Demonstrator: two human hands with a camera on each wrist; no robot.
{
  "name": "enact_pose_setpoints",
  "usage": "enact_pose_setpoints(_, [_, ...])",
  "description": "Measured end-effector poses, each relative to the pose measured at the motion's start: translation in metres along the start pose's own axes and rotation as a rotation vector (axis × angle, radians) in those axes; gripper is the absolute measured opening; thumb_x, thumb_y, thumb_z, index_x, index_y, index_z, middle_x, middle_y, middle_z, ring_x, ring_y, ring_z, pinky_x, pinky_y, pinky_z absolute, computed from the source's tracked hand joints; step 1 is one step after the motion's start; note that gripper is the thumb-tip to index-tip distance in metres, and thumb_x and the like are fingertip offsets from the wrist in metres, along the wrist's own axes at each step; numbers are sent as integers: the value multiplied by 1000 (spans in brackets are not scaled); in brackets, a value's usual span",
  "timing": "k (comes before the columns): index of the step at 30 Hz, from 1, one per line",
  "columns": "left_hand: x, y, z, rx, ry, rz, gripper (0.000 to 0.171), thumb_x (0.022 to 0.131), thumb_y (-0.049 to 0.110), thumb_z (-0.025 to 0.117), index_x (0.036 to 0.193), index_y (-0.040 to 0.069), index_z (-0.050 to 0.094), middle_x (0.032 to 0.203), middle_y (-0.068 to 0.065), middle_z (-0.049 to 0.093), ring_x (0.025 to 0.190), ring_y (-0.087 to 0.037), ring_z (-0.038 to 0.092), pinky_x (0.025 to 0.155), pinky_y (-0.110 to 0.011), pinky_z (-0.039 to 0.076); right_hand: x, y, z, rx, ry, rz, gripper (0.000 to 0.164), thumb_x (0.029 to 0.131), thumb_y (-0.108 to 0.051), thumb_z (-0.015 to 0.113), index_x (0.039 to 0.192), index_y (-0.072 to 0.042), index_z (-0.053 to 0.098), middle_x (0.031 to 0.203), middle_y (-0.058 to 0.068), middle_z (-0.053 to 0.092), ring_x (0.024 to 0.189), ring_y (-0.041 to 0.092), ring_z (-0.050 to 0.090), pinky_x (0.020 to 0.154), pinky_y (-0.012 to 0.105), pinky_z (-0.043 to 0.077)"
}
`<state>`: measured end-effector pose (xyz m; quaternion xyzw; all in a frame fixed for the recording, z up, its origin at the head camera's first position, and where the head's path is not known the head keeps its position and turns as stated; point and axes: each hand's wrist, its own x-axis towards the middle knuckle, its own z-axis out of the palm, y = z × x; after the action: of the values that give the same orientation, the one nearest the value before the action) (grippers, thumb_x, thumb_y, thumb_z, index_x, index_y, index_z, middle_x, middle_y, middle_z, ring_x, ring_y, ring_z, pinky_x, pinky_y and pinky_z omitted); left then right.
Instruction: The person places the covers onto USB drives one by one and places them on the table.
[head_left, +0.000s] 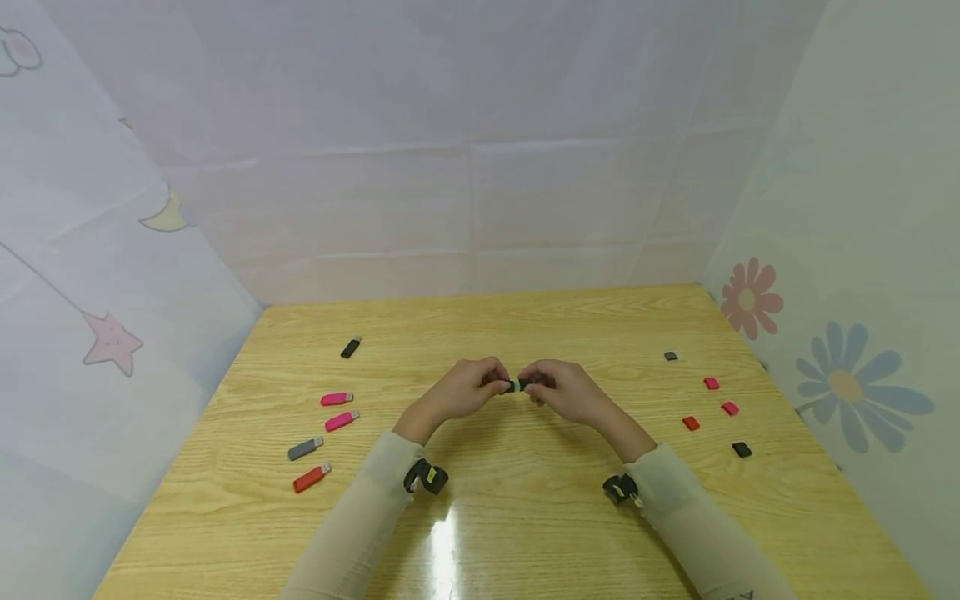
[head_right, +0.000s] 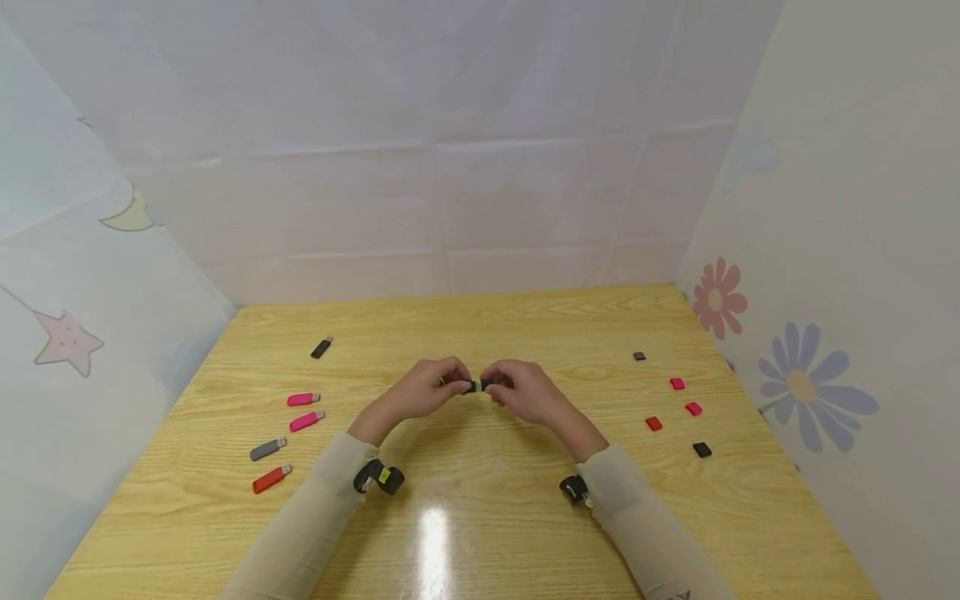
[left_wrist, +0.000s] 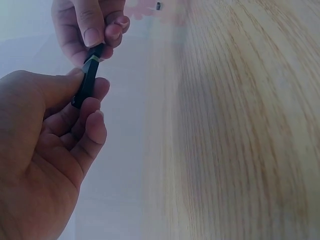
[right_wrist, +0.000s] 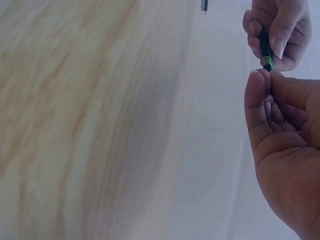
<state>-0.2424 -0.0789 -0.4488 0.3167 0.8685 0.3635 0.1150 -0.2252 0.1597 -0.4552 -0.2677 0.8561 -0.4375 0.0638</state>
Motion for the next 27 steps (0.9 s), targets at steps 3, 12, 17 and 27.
enact_pose_setpoints(3, [0, 1, 0, -1, -2, 3, 18, 107, 21, 54, 115, 8, 63, 106, -14, 72, 95, -29, 69, 78, -34, 54, 0, 0, 0, -3, 1, -3, 18, 101, -8, 63, 117, -3, 67, 92, 13, 72, 79, 31, 70, 67, 28, 56])
enact_pose_setpoints(12, [0, 1, 3, 4, -3, -2, 19, 107, 21, 54, 116, 7, 64, 105, -14, 72, 93, -27, 69, 78, -35, 54, 2, -1, 2, 26, -4, 20, 17, 100, -6, 64, 115, -1, 68, 95, 16, 71, 80, 29, 72, 72, 39, 60])
enact_pose_setpoints(17, [1, 2, 3, 7, 0, 5, 19, 107, 20, 54, 116, 7, 64, 106, -13, 72, 95, -27, 70, 79, -34, 54, 3, -2, 2, 45, -7, 24, 18, 100, -6, 63, 116, 1, 68, 97, 20, 71, 80, 29, 72, 73, 43, 60])
enact_pose_setpoints(27, [1, 6, 2, 23, 3, 5, 19, 107, 20, 54, 117, 7, 64, 105, -7, 72, 97, -27, 70, 81, -33, 54, 4, -4, 2, 33, -23, 36, 18, 101, -7, 62, 118, 0, 68, 98, 20, 72, 81, 32, 72, 75, 46, 60])
